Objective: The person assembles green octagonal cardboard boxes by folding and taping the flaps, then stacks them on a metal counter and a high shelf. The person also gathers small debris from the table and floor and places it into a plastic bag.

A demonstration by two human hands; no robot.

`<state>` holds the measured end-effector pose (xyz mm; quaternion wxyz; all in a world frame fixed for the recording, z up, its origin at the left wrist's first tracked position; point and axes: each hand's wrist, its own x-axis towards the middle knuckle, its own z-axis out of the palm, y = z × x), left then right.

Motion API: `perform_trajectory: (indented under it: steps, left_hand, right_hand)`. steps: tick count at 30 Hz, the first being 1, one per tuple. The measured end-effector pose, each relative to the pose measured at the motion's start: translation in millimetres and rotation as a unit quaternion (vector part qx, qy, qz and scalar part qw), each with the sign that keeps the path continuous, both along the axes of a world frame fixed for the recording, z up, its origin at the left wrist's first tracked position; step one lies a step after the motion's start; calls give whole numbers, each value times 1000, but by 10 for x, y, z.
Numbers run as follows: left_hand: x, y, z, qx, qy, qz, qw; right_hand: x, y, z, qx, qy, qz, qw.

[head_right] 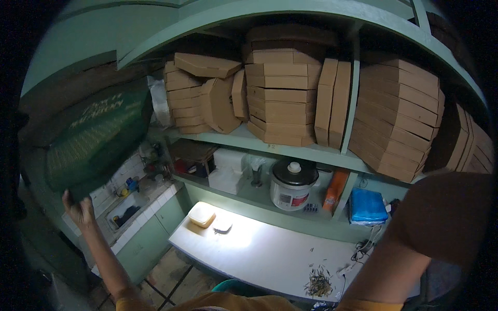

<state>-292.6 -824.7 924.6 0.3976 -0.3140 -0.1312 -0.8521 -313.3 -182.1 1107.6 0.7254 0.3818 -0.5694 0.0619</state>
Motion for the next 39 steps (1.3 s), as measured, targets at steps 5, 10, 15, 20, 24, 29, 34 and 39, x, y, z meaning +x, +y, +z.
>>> perform_trajectory:
  steps: [5, 10, 15, 20, 24, 29, 34, 39]
  left_hand:
    - [-149, -82, 777, -24, 0, 29, 999]
    - [-292, -351, 1599, -60, 13, 39, 997]
    - [-352, -387, 2446, -128, 6, 47, 991]
    - [-492, -29, 3076, -99, 15, 80, 992]
    - [-793, 83, 3374, -145, 22, 280, 949]
    - [-1131, 288, 3705, -110, 37, 171, 978]
    - [-1360, 753, 3940, -89, 98, 56, 990]
    - [-1644, 999, 4017, -147, 109, -12, 983]
  right_hand:
    - [-164, 132, 246, 15, -63, -49, 997]
    - [-434, 173, 487, 17, -84, -65, 994]
    - [-902, 164, 922, 16, -49, -70, 996]
    - [-1525, 179, 1198, -22, 18, -289, 957]
    - [-1896, 301, 1285, -60, 37, -388, 919]
    - [-1699, -9, 1320, -97, -16, -371, 923]
    - [-992, -1465, 1415, -17, -16, -270, 962]
    - [-1016, -2694, 1969, 10, 175, 9, 984]
